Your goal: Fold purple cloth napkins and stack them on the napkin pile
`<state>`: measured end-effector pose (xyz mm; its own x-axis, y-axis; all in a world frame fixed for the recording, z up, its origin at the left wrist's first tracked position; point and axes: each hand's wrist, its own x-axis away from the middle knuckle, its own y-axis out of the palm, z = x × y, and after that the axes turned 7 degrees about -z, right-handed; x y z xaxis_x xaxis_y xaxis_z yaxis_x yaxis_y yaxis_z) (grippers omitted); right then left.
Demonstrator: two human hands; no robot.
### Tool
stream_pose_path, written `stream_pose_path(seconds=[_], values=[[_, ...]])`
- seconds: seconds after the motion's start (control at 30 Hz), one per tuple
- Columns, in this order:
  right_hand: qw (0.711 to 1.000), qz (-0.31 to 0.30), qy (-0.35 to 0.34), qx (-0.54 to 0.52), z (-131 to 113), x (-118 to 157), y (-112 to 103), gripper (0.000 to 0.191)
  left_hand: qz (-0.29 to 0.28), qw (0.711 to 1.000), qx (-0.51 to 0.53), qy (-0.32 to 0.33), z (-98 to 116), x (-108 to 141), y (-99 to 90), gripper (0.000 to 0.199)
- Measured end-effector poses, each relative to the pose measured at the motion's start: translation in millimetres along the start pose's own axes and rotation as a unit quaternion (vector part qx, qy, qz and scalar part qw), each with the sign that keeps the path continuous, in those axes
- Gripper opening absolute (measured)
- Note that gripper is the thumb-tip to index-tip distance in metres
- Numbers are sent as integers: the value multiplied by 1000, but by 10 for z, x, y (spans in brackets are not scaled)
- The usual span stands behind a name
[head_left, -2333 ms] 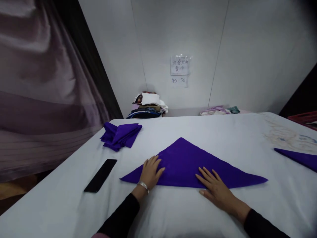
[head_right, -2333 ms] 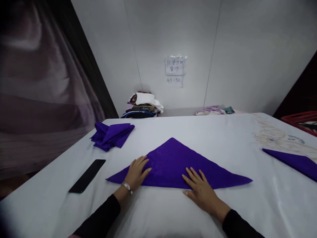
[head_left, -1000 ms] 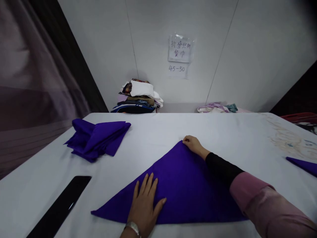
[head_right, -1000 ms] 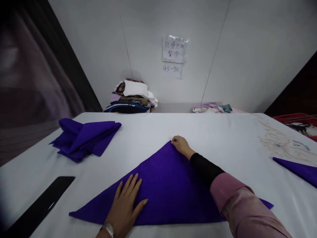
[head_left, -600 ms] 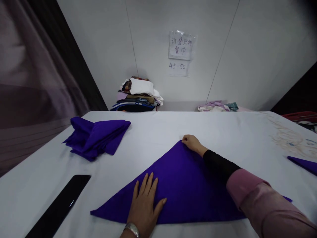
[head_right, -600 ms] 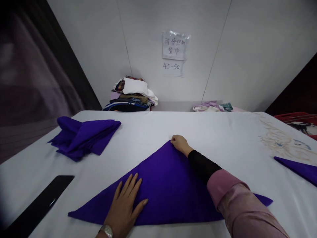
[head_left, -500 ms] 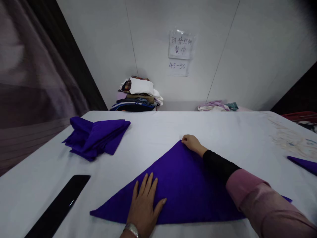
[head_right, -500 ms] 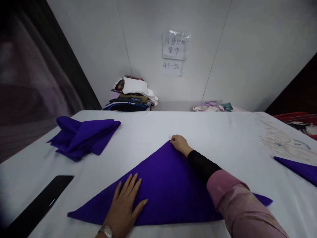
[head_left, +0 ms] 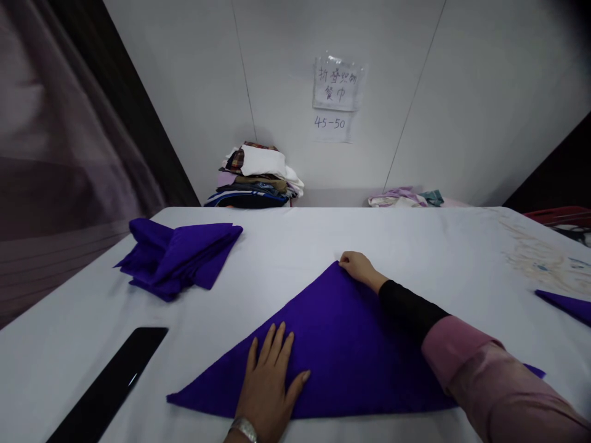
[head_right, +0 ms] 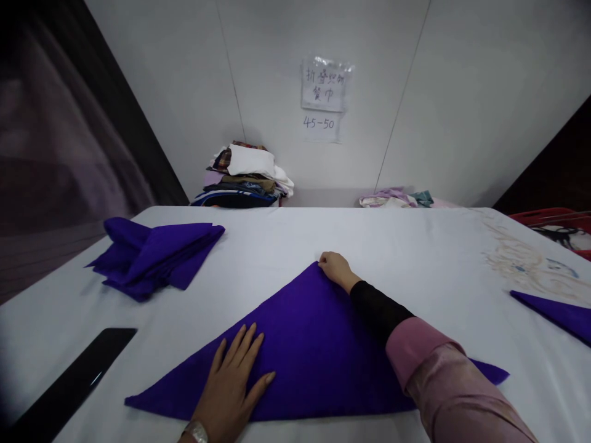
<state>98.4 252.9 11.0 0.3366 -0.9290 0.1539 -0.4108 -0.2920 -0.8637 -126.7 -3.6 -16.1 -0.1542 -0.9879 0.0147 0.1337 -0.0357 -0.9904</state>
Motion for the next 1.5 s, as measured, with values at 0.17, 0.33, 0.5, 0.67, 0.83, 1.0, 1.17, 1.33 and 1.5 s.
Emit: stream_pose_path(seconds=[0.17,0.33,0.5,0.67,0.83,1.0,1.17,1.33,1.5], values=[[1000,-1,2,2,-7,-19,-3,11,-2,1000,-3,0,6,2,6,60],[1000,-5,-4,13,-21,-50,-14,11,-6,1000,-7,-2,6,6,4,60],[999,-18,1,28,-47,-105,-20,11,-4,1000,-4,-3,2,2,-11,59],[998,-23,-17,50,-67,-111,-13,12,-4,1000,-2,-1,9,8,-16,58],[996,5,-37,83,-53,-78,0,15,-17,1000,7,-25,-19,-16,-60,59],[990,22,-65,126,-52,-38,59,20,-31,998,11,-56,-55,-40,-124,62],[984,29,-89,152,-38,2,115,27,-35,998,21,-56,-42,-33,-154,63],[983,37,-92,154,-75,10,30,34,-43,996,33,-64,-22,-48,-185,63],[976,19,-167,139,-351,417,110,45,-26,997,19,-65,2,-56,-217,63]])
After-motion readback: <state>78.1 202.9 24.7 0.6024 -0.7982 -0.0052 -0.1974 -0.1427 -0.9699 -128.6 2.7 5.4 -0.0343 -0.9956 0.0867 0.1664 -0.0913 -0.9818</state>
